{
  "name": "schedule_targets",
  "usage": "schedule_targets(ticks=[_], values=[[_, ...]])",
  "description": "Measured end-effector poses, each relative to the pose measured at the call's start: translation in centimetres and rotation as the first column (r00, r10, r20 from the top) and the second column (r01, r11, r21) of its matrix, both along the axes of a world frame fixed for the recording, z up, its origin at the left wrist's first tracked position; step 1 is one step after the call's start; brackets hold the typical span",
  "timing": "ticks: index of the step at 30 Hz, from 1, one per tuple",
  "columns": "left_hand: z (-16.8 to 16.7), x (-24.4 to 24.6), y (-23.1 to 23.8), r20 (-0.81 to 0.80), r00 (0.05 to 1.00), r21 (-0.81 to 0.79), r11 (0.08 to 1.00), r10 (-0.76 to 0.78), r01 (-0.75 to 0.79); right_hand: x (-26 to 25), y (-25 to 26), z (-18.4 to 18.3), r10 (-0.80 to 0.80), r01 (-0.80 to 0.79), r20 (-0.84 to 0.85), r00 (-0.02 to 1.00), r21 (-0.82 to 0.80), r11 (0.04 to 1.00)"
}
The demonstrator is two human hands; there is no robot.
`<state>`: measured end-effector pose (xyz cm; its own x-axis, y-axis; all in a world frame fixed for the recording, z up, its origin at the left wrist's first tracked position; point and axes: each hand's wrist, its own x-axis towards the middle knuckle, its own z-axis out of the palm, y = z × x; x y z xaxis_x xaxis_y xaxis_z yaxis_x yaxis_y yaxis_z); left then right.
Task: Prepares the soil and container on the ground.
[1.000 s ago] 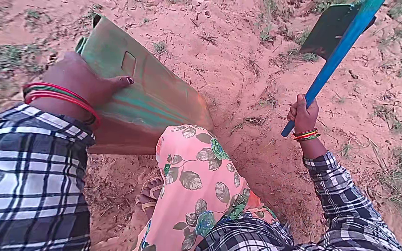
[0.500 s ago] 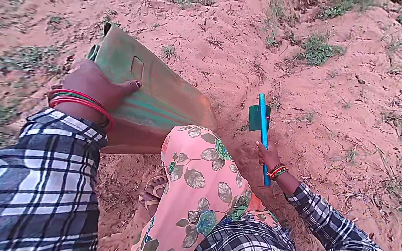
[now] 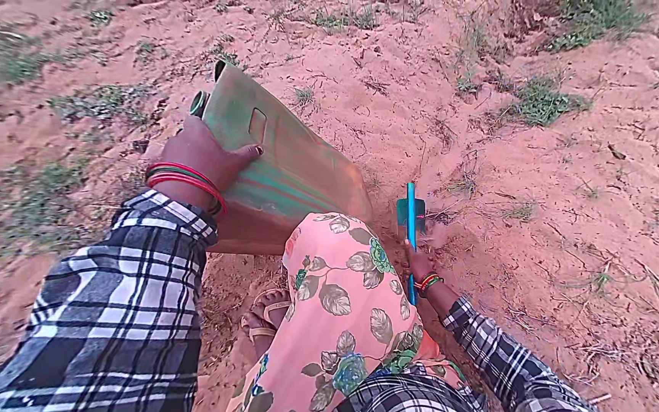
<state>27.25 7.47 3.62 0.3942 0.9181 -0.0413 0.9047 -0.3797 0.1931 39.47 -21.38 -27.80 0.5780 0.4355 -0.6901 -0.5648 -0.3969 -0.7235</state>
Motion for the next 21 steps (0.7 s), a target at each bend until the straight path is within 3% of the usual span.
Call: schedule_targets(ticks=[3,6,12,14,17,19,21], values=[[-0.6,-0.3,0.0,0.002,1.0,0.001,1.0,-0.028,0.028,-3.0,-1.8,2.6,0.149,-0.148,-0.045,0.988,0.022,0.989],[-0.3,-0.4,-0.6,0.002,1.0,-0.003,1.0,-0.012,0.012,-0.7,-1.1,1.9,0.192,-0.199,0.109,0.975,0.054,0.979],[-0.9,-1.6,0.3,0.028,0.999,-0.013,1.0,-0.02,0.02,8.3,0.6,6.5,-0.099,-0.044,0.496,0.863,0.268,0.962],[-0.9,-1.5,0.2,0.028,1.0,-0.011,1.0,-0.015,0.015,10.0,1.1,5.8,-0.175,-0.02,0.542,0.822,0.334,0.942],[-0.8,-1.2,-0.2,0.022,1.0,-0.011,1.0,0.0,0.001,7.3,1.5,1.1,-0.24,0.11,0.366,0.899,0.342,0.933],[-0.5,-1.1,-0.7,0.02,1.0,-0.011,1.0,0.01,-0.01,3.3,0.7,-1.2,-0.166,0.153,0.121,0.979,0.112,0.982],[-0.6,-1.6,-0.5,0.024,1.0,-0.01,1.0,0.013,-0.012,0.3,-0.8,-2.0,-0.049,0.051,0.032,0.998,-0.054,0.997]])
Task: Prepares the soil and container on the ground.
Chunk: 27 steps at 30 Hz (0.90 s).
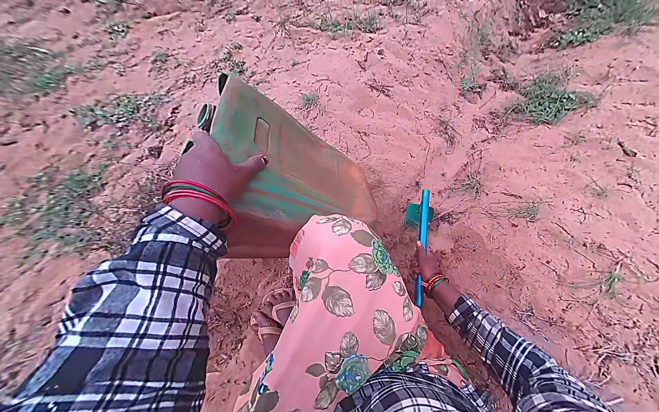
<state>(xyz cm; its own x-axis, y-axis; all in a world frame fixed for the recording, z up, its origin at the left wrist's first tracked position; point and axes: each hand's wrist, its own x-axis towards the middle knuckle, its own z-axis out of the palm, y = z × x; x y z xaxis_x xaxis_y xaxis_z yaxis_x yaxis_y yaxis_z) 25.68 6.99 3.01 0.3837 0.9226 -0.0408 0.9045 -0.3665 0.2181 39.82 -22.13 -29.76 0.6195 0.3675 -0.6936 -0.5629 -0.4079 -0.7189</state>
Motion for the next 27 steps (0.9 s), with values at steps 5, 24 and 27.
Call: schedule_targets(ticks=[5,24,27], values=[[-3.5,-1.2,4.7,0.034,0.994,0.078,0.992,-0.101,0.098,1.6,-3.1,1.0,-0.05,0.038,0.112,0.992,0.101,0.994],[-3.4,0.3,4.1,0.002,0.995,0.112,0.989,-0.101,0.1,13.7,-12.2,3.6,-0.575,0.568,0.22,0.788,0.098,0.817],[-3.6,1.3,4.0,0.004,0.99,0.115,0.983,-0.144,0.143,12.9,-14.2,5.4,-0.567,0.562,0.256,0.783,0.102,0.821]])
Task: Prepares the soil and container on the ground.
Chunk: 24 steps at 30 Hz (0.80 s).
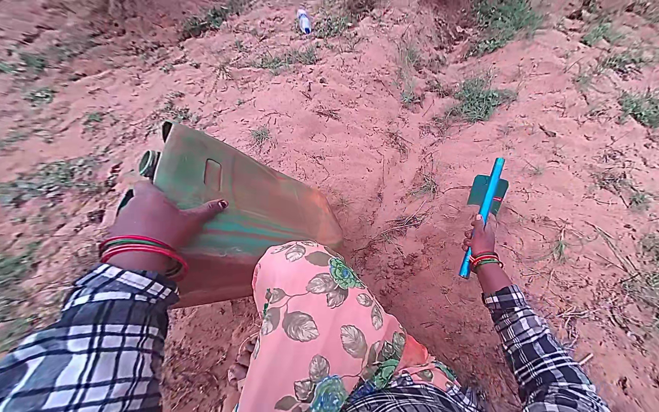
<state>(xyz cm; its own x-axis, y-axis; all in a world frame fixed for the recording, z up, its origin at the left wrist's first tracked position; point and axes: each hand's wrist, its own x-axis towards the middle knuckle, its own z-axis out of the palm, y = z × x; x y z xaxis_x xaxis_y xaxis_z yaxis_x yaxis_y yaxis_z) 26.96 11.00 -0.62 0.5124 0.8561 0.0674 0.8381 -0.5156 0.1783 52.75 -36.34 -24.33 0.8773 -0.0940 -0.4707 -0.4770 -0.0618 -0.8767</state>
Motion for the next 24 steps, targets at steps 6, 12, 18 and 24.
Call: schedule_targets(ticks=[6,12,18,24], values=[[-0.3,-0.3,0.9,0.022,1.0,-0.018,1.0,-0.009,0.009,4.1,-3.5,8.5,-0.041,-0.01,0.419,0.907,0.119,0.993],[-1.3,-0.6,2.3,0.042,0.999,-0.017,1.0,0.018,-0.017,10.0,-4.1,9.7,-0.105,-0.025,0.865,0.491,0.135,0.991],[-0.9,-0.7,0.6,0.049,0.999,-0.016,1.0,0.02,-0.019,0.4,3.6,-1.6,-0.184,0.179,0.013,0.983,0.176,0.968],[-0.3,-0.2,-0.2,0.026,1.0,-0.02,1.0,0.017,-0.016,-8.4,6.2,1.4,0.097,-0.041,-0.176,0.98,0.296,0.954]])
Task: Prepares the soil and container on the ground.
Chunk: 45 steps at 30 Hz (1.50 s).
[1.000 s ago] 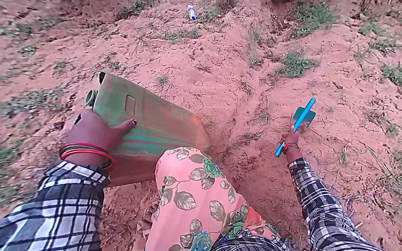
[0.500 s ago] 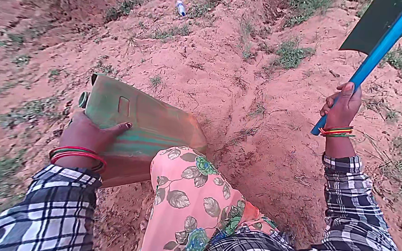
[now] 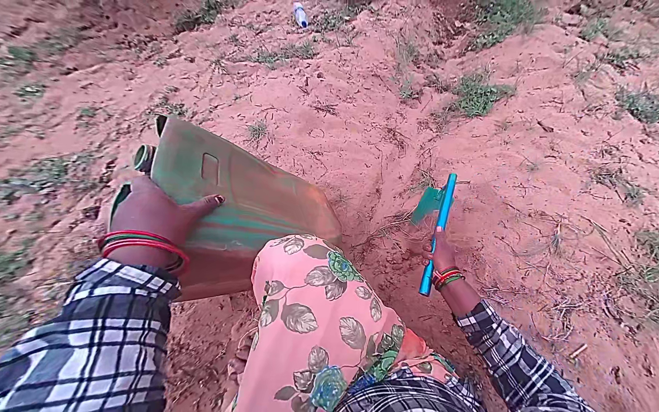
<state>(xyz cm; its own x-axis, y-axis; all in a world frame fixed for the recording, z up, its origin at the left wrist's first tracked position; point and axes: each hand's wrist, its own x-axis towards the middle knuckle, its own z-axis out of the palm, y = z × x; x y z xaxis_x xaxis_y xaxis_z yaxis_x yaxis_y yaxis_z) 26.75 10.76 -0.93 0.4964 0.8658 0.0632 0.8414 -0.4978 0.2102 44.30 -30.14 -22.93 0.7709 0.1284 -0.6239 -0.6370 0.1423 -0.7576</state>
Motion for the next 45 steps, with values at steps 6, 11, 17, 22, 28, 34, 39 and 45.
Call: schedule_targets(ticks=[6,11,17,22,28,34,39,45], values=[[2.4,-1.0,-3.9,0.013,0.998,-0.061,0.996,0.059,-0.058,5.7,0.6,3.1,-0.069,0.065,0.4,0.914,0.024,0.998],[1.9,-1.1,-4.3,0.015,0.998,-0.055,0.997,0.061,-0.06,12.2,-0.7,7.3,-0.187,0.105,0.649,0.738,0.163,0.981],[2.1,-0.1,-4.4,-0.009,0.999,-0.059,0.997,0.051,-0.052,18.4,2.6,8.0,-0.222,0.061,0.844,0.488,0.22,0.974],[2.5,0.1,-5.0,-0.027,0.996,-0.068,0.994,0.082,-0.084,19.2,8.1,-5.5,-0.022,0.193,0.609,0.792,-0.217,0.957],[2.8,0.6,-5.0,-0.019,0.998,-0.075,0.995,0.067,-0.068,11.1,11.9,-5.8,0.227,-0.164,0.157,0.961,-0.339,0.926],[2.8,0.4,-5.2,-0.032,0.998,-0.073,0.996,0.057,-0.06,11.3,12.3,-4.2,0.415,-0.277,0.312,0.855,-0.402,0.873],[2.4,-0.5,-4.8,0.012,0.997,-0.088,0.994,0.07,-0.069,12.3,11.8,1.8,0.321,-0.274,0.538,0.779,-0.168,0.947],[1.6,-2.9,-4.1,0.269,0.957,-0.16,0.985,0.106,-0.064,10.6,10.5,-1.7,0.322,-0.211,0.361,0.875,-0.315,0.925]])
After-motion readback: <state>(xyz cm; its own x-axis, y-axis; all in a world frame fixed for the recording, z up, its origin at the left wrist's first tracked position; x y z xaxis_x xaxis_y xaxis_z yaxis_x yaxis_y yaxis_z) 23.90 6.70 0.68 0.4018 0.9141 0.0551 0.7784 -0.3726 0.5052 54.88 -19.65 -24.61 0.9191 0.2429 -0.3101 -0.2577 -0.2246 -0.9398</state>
